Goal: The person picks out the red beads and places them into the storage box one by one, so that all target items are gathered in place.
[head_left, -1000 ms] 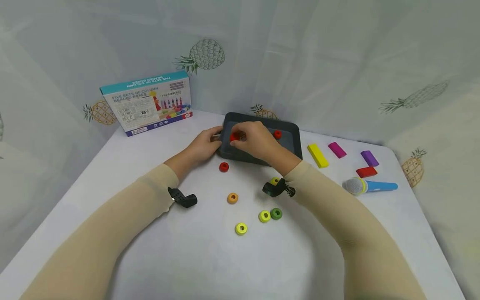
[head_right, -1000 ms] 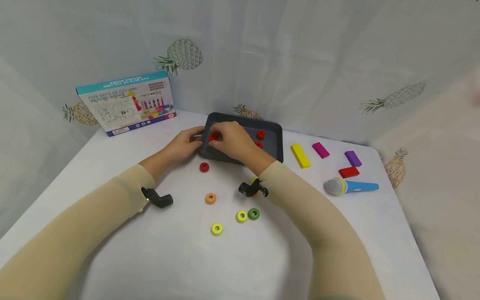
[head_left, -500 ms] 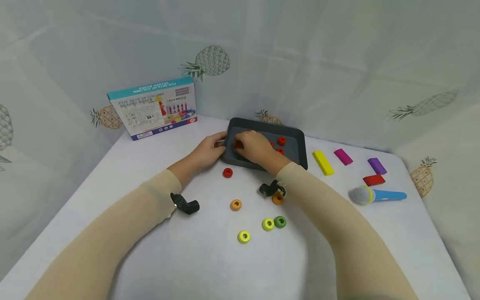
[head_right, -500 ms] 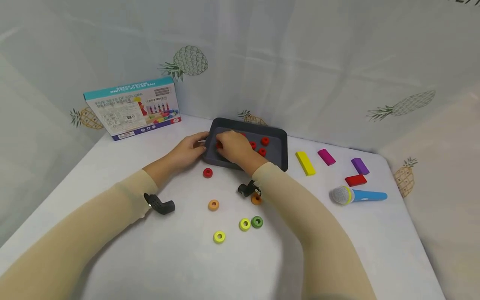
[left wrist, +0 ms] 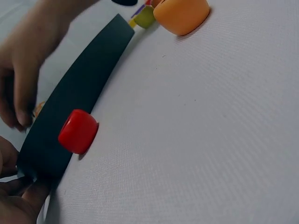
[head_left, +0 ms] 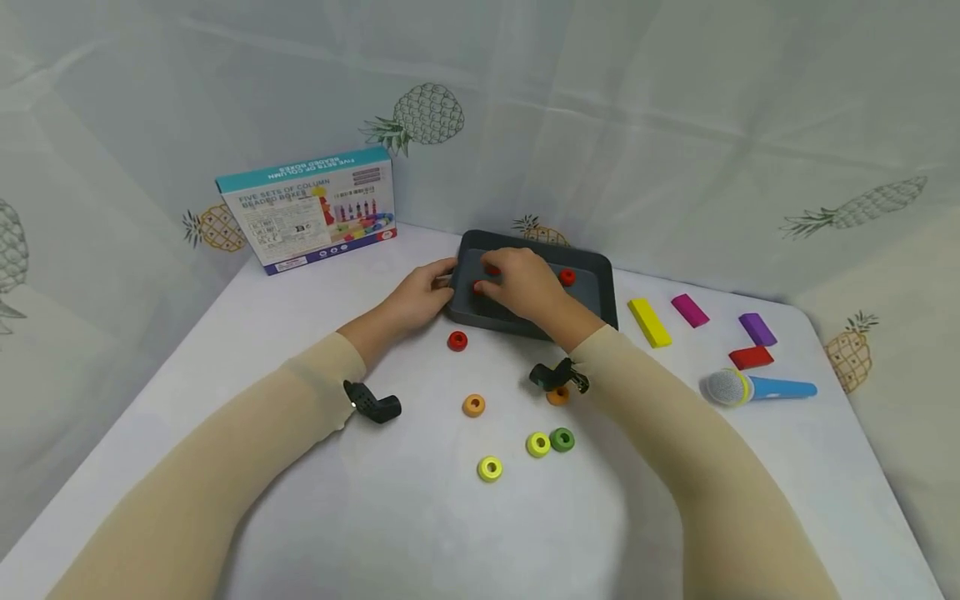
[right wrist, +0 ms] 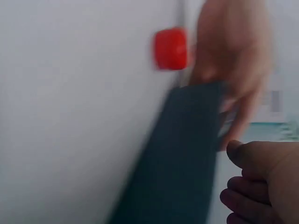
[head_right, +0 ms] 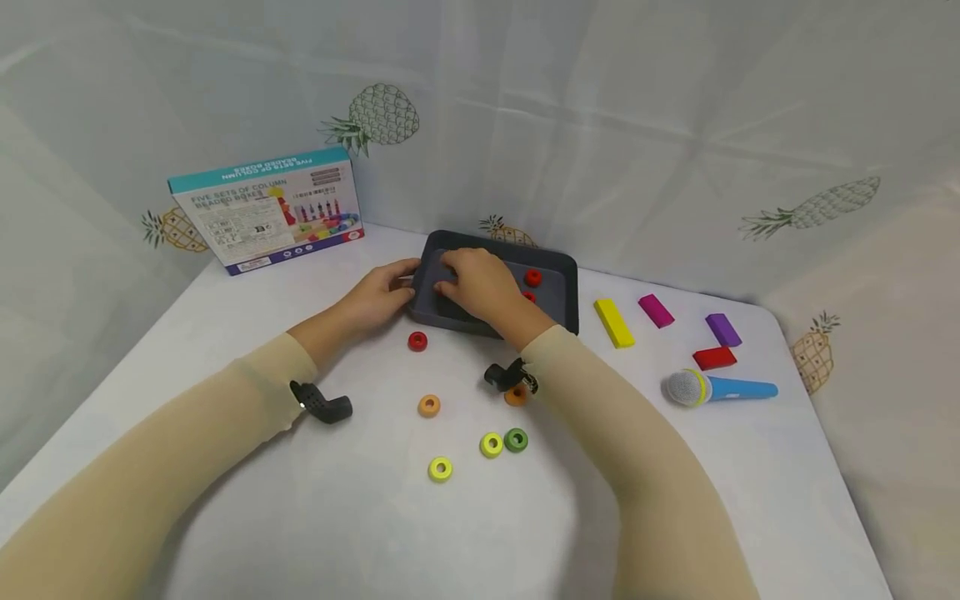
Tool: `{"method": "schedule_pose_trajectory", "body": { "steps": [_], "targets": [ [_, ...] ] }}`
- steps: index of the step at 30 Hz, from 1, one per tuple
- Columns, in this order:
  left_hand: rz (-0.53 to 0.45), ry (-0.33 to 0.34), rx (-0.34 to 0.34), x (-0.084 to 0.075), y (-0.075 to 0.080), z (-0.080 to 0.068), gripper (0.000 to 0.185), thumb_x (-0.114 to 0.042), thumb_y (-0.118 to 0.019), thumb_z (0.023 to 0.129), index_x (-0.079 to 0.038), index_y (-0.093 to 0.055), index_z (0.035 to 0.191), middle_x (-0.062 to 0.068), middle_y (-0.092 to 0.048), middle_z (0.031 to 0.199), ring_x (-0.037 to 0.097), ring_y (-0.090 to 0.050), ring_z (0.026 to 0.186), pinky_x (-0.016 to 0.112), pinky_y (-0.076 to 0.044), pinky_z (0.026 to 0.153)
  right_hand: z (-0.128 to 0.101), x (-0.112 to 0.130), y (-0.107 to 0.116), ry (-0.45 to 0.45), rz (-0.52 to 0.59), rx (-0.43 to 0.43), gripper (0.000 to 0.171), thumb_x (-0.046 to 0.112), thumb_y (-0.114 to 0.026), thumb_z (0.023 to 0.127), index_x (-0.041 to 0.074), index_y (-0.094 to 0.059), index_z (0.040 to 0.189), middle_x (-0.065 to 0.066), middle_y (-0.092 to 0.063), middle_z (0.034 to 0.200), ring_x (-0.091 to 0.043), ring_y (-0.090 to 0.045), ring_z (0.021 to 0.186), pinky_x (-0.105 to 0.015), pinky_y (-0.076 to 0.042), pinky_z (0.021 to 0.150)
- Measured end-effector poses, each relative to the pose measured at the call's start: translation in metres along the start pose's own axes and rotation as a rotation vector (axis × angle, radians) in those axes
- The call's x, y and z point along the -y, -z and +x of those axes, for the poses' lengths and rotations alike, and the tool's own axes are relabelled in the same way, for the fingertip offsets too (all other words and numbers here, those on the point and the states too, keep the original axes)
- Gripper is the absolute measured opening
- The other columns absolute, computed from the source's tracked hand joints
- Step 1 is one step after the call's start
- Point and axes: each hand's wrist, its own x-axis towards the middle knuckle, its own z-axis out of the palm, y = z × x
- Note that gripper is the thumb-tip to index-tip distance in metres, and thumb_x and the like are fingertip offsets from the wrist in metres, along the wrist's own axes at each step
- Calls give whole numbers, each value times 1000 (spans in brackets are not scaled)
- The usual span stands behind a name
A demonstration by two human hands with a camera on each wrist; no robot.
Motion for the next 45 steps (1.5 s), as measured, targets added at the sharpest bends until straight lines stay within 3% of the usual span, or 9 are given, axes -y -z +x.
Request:
{"method": "schedule_pose_trajectory", "body": {
  "steps": [3, 7, 11, 15, 21, 34, 39, 45],
  "targets": [
    [-2, 1, -1, -1, 0, 0, 58, -11, -49, 105, -13, -30, 161, 4, -34, 164, 22, -46, 143, 38, -41, 116, -16, 11, 19, 3, 55, -41, 44, 35, -74, 93, 11, -68, 130, -6, -71, 124, -21, -66, 115, -39, -56, 95],
    [7, -14, -6, 0, 0, 0, 58, -10, -49, 105, -11, -30, 160, 7, -35, 163, 23, -46, 142, 38, -42, 115, -40, 30, 29, 66, 121, -68, 40, 34, -76, 92, 12, -71, 125, -1, -73, 119, -16, -67, 111, -35, -57, 92],
    [0, -33, -11, 0, 0, 0, 59, -8, -49, 104, -8, -31, 159, 10, -35, 163, 25, -47, 141, 38, -42, 115, -62, 47, 19, 139, 177, -43, 38, 31, -78, 90, 9, -72, 122, -2, -74, 117, -15, -68, 109, -32, -57, 93],
    [7, -48, -10, 1, 0, 1, 59, -6, -49, 103, -6, -31, 159, 12, -36, 162, 27, -47, 141, 39, -42, 115, -74, 56, -3, 167, 163, 2, 39, 30, -78, 91, 8, -72, 122, -3, -74, 115, -15, -68, 109, -31, -56, 94],
    [49, -51, -23, 0, 1, 2, 58, -6, -49, 103, -6, -32, 159, 12, -36, 162, 27, -48, 141, 38, -41, 116, -72, 57, -27, 221, 88, 26, 40, 26, -77, 90, 5, -69, 124, -5, -73, 114, -18, -68, 105, -32, -56, 93],
    [42, -55, -20, -1, -2, -2, 59, -6, -49, 103, -6, -31, 159, 12, -36, 162, 27, -48, 141, 39, -41, 115, -61, 53, -43, 182, 35, 73, 31, 18, -76, 91, 9, -71, 121, 2, -73, 110, -11, -67, 99, -28, -57, 86],
    [56, -56, -19, -1, -1, 0, 59, -5, -48, 102, -5, -31, 159, 14, -36, 162, 28, -47, 141, 39, -41, 116, -63, 56, -38, 195, 29, 73, 28, 17, -75, 92, 9, -73, 119, 3, -73, 109, -10, -66, 95, -26, -57, 85],
    [51, -58, -10, 0, -1, 0, 59, -5, -48, 102, -4, -30, 159, 15, -36, 162, 29, -47, 142, 40, -41, 116, -62, 62, -9, 193, 55, 33, 31, 17, -75, 92, 8, -72, 121, 1, -73, 111, -15, -67, 98, -28, -56, 88]
  ]
}}
